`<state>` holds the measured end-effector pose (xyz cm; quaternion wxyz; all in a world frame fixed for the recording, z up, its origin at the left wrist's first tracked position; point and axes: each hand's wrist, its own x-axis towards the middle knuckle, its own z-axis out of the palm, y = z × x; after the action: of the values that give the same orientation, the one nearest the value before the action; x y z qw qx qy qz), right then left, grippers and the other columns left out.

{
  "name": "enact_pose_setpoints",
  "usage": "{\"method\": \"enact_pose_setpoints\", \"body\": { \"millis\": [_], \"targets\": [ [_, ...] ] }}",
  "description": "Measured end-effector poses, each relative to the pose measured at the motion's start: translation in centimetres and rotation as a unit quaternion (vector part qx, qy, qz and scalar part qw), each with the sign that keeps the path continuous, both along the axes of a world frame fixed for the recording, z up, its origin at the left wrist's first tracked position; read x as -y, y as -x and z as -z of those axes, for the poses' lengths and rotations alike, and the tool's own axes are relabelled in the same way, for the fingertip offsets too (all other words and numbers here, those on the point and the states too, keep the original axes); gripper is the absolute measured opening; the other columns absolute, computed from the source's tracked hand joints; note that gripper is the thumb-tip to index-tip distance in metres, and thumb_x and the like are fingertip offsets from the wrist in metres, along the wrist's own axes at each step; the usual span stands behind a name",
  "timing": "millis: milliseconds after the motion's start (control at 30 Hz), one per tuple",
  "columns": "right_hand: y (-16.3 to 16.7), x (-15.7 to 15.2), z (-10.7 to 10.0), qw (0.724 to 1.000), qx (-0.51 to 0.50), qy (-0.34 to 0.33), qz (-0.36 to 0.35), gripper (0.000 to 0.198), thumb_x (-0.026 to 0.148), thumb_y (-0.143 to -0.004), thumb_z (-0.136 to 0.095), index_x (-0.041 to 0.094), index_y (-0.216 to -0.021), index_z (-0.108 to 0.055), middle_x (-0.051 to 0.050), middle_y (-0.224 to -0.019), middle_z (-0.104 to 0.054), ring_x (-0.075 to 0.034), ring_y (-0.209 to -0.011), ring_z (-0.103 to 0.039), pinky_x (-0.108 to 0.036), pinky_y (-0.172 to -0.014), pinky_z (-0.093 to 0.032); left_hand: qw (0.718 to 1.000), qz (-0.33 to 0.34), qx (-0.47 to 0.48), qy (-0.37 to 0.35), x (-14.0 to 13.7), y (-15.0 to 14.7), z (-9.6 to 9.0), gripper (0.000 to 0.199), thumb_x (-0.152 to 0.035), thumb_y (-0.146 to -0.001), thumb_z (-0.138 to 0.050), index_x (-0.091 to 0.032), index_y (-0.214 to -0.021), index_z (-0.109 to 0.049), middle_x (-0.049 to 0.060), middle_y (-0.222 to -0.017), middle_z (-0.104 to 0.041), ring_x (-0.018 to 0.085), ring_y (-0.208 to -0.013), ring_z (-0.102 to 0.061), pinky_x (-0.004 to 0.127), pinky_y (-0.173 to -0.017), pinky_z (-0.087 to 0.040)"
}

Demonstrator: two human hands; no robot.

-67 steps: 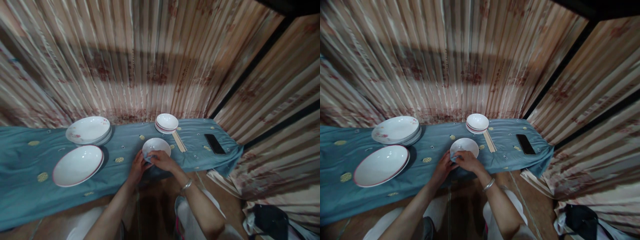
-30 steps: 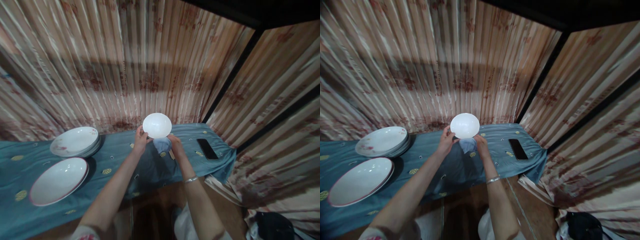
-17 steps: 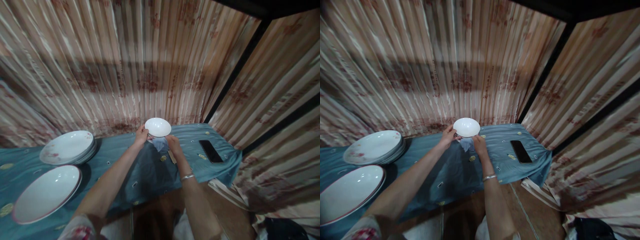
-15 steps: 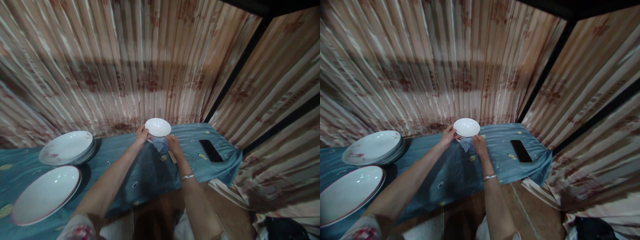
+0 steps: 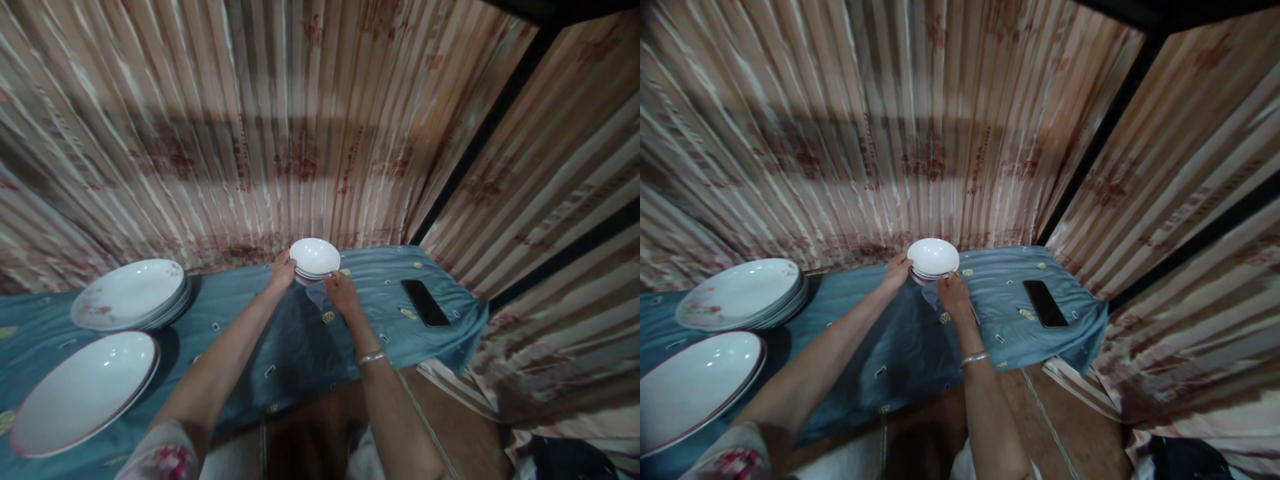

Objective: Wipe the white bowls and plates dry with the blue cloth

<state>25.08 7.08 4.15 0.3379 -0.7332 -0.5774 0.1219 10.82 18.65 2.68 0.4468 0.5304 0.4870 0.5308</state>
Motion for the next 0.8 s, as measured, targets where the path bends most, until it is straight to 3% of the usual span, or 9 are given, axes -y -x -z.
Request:
{"method": "enact_pose_setpoints", "body": {
  "millis": [200, 333, 500, 667, 733, 800],
  "targets": [
    [0.5, 0.4, 0.1, 1.000, 0.025, 0.012, 0.005, 0.030, 0.027, -0.093, -0.043, 0.013, -0.107, -0.065, -0.013, -0.094, -0.073, -0.023, -0.088, -0.065, -0.028, -0.076, -0.043, 0.999, -0.011, 0.020, 0.036, 0.2, -0.6, 0.4, 0.047, -0.019, -0.072, -0.067, -0.017, -0.118, -0.067, 0.013, -0.138, -0.059, 0.030, -0.141, -0.038, 0.043, -0.119, -0.020],
    [0.5, 0.9, 0.5, 0.999, 0.032, -0.010, -0.001, 0.033, 0.028, -0.094, -0.045, 0.013, -0.117, -0.064, -0.013, -0.095, -0.073, -0.023, -0.089, -0.066, -0.029, -0.079, -0.044, 0.998, -0.020, 0.054, 0.040, 2.3, -0.3, 0.5, 0.058, -0.033, -0.078, -0.069, -0.020, -0.133, -0.056, 0.011, -0.148, -0.051, 0.026, -0.146, -0.032, 0.039, -0.119, -0.022],
    [2.4, 1.9, 0.4, 0.995, 0.047, 0.010, -0.089, 0.030, 0.026, -0.096, -0.042, 0.016, -0.103, -0.069, -0.010, -0.090, -0.072, -0.020, -0.085, -0.065, -0.027, -0.075, -0.042, 0.979, -0.032, 0.178, 0.097, 8.7, 2.1, 1.1, 0.060, -0.039, -0.084, -0.065, -0.023, -0.139, -0.047, 0.012, -0.150, -0.048, 0.024, -0.141, -0.041, 0.037, -0.114, -0.033],
    [8.3, 3.3, 0.4, 0.973, 0.029, 0.060, -0.221, 0.031, 0.022, -0.095, -0.043, 0.019, -0.084, -0.071, -0.005, -0.079, -0.071, -0.017, -0.076, -0.064, -0.024, -0.071, -0.041, 0.951, -0.114, 0.245, 0.153, 16.1, 7.1, 1.9, 0.052, -0.033, -0.086, -0.061, -0.026, -0.137, -0.048, 0.011, -0.148, -0.050, 0.023, -0.139, -0.044, 0.041, -0.114, -0.035],
    [11.2, 4.2, 0.8, 0.959, 0.005, 0.079, -0.273, 0.029, 0.022, -0.095, -0.043, 0.018, -0.093, -0.072, -0.007, -0.090, -0.073, -0.018, -0.083, -0.066, -0.025, -0.077, -0.043, 0.950, -0.142, 0.247, 0.131, 18.6, 9.7, 1.9, 0.051, -0.035, -0.086, -0.061, -0.027, -0.135, -0.050, 0.011, -0.148, -0.050, 0.024, -0.140, -0.043, 0.043, -0.114, -0.034],
    [13.9, 5.2, 1.3, 0.950, -0.034, 0.080, -0.300, 0.031, 0.022, -0.094, -0.045, 0.018, -0.114, -0.068, -0.010, -0.107, -0.073, -0.020, -0.098, -0.066, -0.027, -0.088, -0.044, 0.959, -0.161, 0.211, 0.098, 20.7, 12.6, 1.4, 0.052, -0.037, -0.083, -0.065, -0.028, -0.132, -0.053, 0.009, -0.149, -0.049, 0.024, -0.142, -0.039, 0.039, -0.118, -0.028]
  ]
}}
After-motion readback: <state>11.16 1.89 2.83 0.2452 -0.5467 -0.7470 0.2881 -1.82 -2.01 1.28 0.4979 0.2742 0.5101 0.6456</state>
